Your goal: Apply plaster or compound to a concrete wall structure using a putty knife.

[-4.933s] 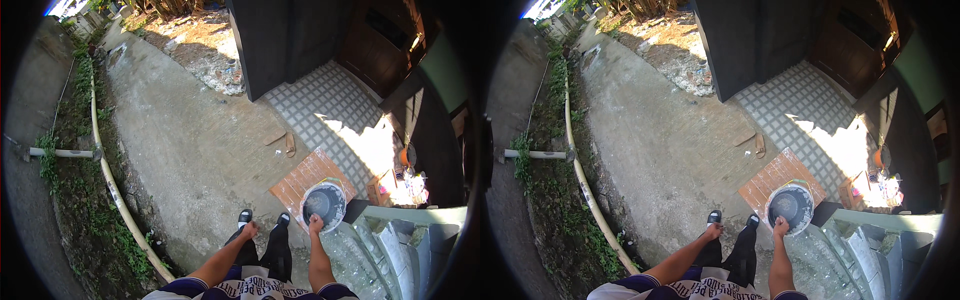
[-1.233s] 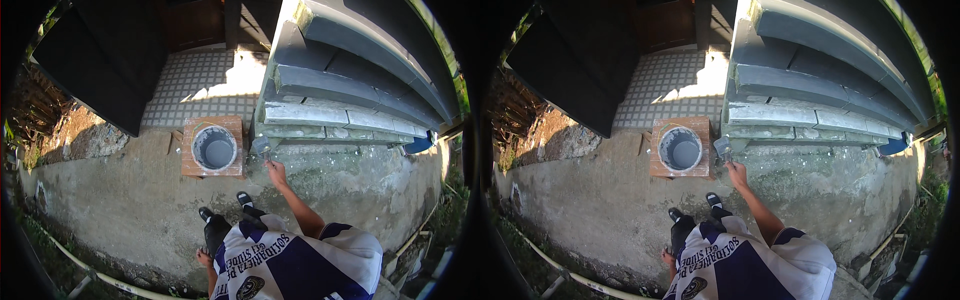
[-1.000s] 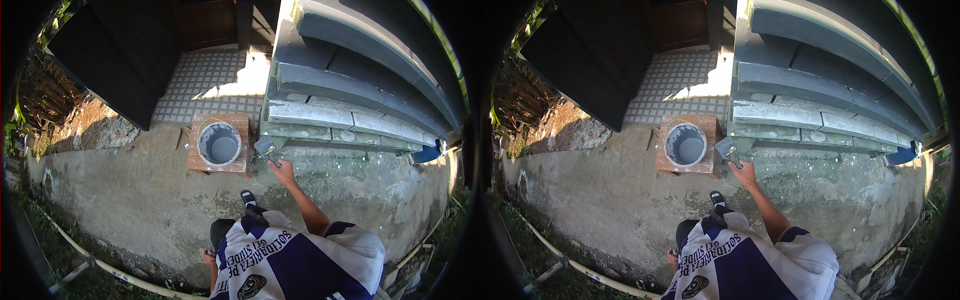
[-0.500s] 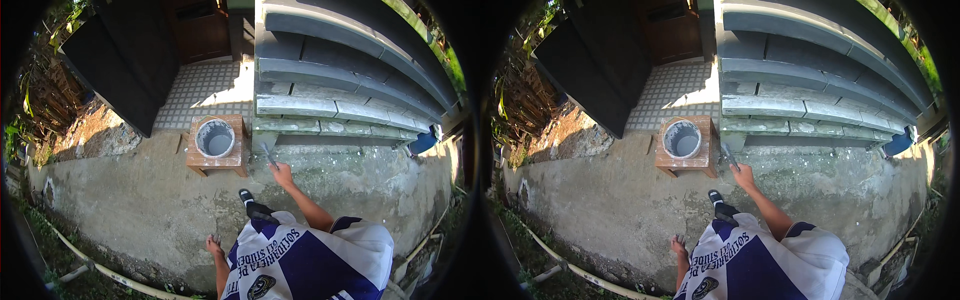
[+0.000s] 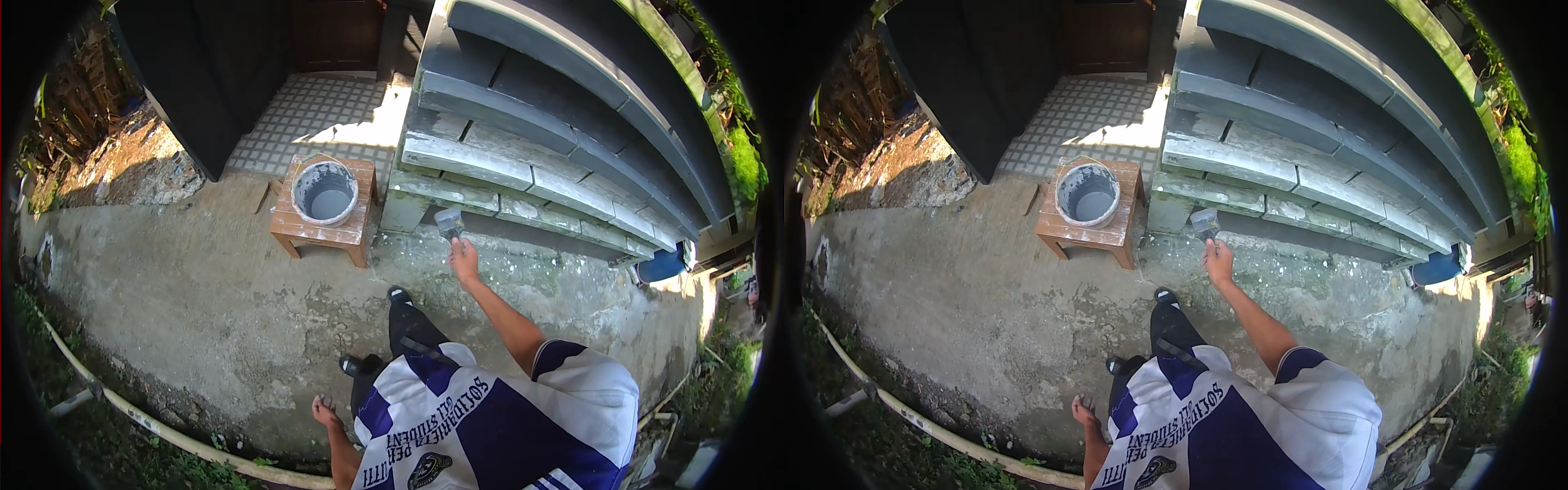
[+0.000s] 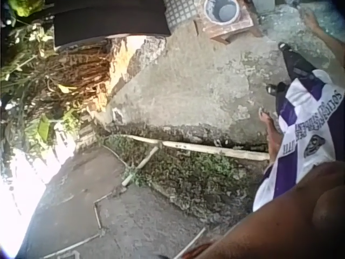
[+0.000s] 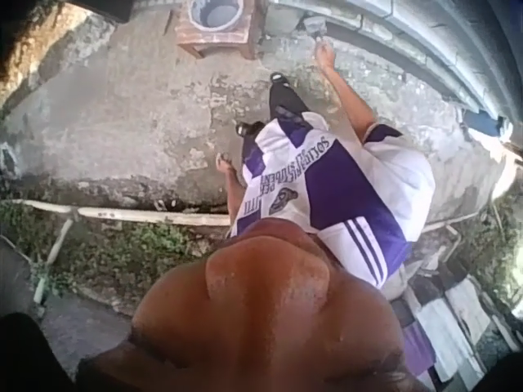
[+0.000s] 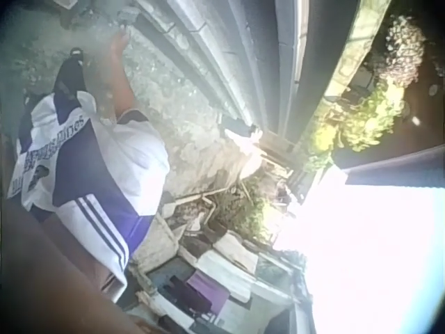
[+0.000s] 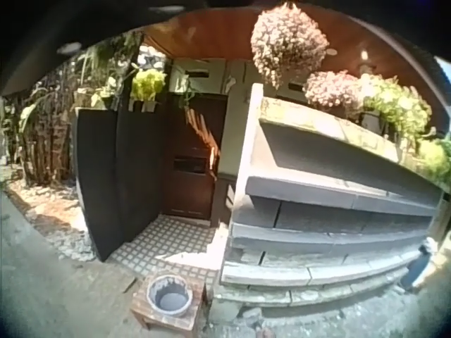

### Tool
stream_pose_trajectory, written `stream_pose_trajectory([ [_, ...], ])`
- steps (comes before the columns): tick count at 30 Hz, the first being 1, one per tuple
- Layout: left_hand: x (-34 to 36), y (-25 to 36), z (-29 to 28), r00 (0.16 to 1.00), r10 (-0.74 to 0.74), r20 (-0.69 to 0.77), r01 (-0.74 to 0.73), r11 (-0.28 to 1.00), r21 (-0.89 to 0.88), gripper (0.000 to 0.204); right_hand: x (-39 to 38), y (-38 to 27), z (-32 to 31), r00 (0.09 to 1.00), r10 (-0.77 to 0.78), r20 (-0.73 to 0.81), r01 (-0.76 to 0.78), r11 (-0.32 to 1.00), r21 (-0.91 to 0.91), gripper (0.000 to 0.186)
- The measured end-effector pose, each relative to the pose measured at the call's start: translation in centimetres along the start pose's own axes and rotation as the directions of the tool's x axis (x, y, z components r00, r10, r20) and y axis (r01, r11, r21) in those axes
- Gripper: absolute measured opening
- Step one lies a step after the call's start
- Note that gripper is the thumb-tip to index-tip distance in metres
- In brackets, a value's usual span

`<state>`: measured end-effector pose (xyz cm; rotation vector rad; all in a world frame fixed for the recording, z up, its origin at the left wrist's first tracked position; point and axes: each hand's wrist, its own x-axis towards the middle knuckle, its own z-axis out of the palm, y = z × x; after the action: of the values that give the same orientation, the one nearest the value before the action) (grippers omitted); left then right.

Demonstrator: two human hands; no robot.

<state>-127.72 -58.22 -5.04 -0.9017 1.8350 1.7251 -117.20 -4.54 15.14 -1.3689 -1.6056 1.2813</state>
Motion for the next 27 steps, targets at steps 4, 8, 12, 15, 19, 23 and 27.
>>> stream_pose_trajectory([
  [4, -1.4, -2.3, 4.1, 1.0, 0.009, 0.0, -0.009, 0.994, -0.113, 0.024, 9.2, 0.2, 0.0, 1.0, -0.019, -0.004, 0.019, 0.995, 0.099, 0.029],
  [8, -5.1, -3.8, 11.7, 0.984, -0.024, 0.176, 0.042, 0.995, -0.096, 0.025, 17.6, 0.3, -0.5, 0.998, -0.028, -0.065, 0.037, 0.989, 0.142, 0.029],
  [12, -4.4, -9.3, 13.0, 0.9, 0.151, 0.409, -0.202, 0.976, 0.084, 0.026, 20.6, -2.7, 5.5, 0.833, -0.493, -0.253, 0.454, 0.869, -0.196, 0.058],
  [15, -5.2, -8.7, 15.2, 0.773, 0.11, 0.624, -0.346, 0.898, 0.271, 0.033, 22.8, -3.8, 5.8, 0.834, -0.5, -0.232, 0.44, 0.857, -0.266, 0.059],
  [19, -4.0, -11.3, 13.8, 0.824, -0.013, 0.567, -0.11, 0.977, 0.183, 0.046, 26.3, -1.2, 7.4, 0.77, -0.564, -0.298, 0.539, 0.825, -0.169, 0.055],
  [23, -2.4, -13.2, 12.8, 0.852, 0.05, 0.521, -0.185, 0.96, 0.21, 0.045, 26.6, -1.4, 9.5, 0.819, -0.446, -0.36, 0.524, 0.838, 0.155, 0.04],
  [27, -0.8, -14.0, 12.6, 0.859, -0.047, 0.509, -0.153, 0.926, 0.345, 0.039, 28.9, -1.6, 11.1, 0.83, -0.368, -0.419, 0.512, 0.8, 0.311, 0.03],
])
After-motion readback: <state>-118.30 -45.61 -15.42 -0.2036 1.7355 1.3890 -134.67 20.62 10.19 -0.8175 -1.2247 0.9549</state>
